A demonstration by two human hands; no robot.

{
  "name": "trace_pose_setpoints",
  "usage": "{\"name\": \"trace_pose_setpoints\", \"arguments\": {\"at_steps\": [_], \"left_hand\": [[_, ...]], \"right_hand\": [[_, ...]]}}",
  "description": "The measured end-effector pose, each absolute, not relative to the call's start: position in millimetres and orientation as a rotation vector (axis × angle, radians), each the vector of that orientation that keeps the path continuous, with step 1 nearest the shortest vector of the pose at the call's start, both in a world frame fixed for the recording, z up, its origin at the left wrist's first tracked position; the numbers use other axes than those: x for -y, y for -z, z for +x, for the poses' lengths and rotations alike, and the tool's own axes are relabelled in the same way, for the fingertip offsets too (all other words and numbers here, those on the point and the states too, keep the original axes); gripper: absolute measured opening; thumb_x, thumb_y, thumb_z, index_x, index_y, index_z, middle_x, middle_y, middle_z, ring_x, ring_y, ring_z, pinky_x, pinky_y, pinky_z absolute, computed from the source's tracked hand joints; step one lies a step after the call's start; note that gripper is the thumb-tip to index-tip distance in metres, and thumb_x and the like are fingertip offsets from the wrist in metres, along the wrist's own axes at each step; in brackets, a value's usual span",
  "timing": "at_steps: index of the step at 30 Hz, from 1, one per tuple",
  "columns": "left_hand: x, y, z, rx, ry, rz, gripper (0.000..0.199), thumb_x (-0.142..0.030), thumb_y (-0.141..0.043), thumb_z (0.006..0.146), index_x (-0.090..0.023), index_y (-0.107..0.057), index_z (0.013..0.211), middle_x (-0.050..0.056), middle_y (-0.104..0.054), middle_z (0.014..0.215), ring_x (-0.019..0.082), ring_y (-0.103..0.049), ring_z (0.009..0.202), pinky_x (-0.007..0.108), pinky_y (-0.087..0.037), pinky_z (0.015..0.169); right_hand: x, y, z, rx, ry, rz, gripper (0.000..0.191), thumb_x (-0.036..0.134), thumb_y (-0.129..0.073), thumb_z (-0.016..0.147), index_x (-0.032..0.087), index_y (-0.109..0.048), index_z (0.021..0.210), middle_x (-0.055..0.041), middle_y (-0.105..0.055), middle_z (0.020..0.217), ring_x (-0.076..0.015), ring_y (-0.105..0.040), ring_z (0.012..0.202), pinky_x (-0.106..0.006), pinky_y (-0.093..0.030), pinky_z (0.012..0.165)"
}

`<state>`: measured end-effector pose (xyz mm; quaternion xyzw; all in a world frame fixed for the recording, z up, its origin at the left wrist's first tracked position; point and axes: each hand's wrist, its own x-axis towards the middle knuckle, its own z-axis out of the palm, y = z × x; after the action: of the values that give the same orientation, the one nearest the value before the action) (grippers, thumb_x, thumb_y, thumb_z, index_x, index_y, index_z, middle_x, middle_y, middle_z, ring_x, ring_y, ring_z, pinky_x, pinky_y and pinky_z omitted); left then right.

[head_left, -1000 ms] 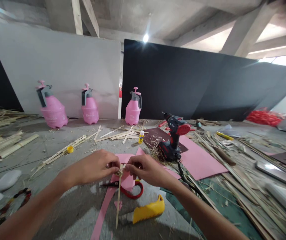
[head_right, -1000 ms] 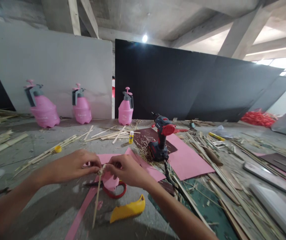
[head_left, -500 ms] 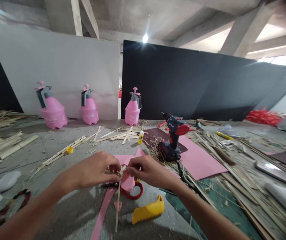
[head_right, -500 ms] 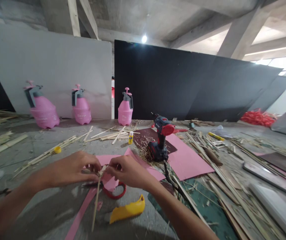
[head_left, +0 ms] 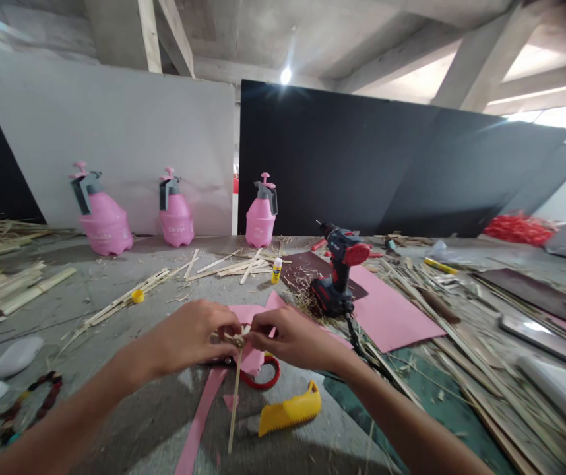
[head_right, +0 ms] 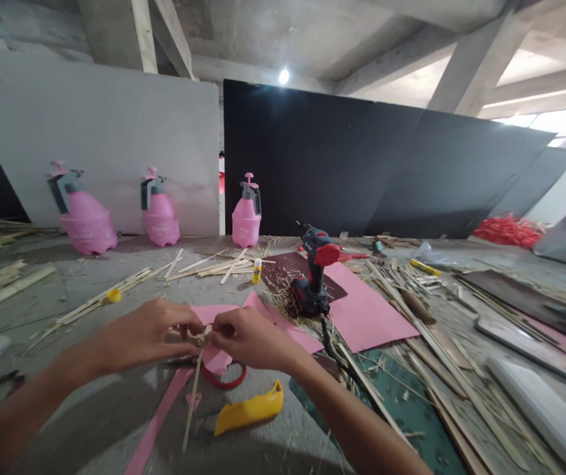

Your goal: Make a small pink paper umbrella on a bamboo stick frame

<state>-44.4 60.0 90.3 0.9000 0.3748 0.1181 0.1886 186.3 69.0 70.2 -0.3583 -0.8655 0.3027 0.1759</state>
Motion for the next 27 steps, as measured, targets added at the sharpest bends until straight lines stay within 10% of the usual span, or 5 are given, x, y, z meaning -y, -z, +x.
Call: {"name": "trace_pose_setpoints", "arguments": {"at_steps": [27], "left_hand": [[-58.4,-83.1,-45.2,-1.066,-0.352,2.600,0.025,-0.041,-0.062,0.096,-0.020,-0.075,0.101,0.006,-0.077,0.099,0.026,-0.071,0.092,0.033,-0.046,0.077]], "right_hand": [[-70.6,-75.2,186.7,2.449,-0.866,-0.999,0.017,0.021,-0.055,0.094,0.018,-0.065,0.081,-0.0007,-0.068,0.076,-0.0124,-0.059,0.069,-0.025,-0.041,0.064]]}}
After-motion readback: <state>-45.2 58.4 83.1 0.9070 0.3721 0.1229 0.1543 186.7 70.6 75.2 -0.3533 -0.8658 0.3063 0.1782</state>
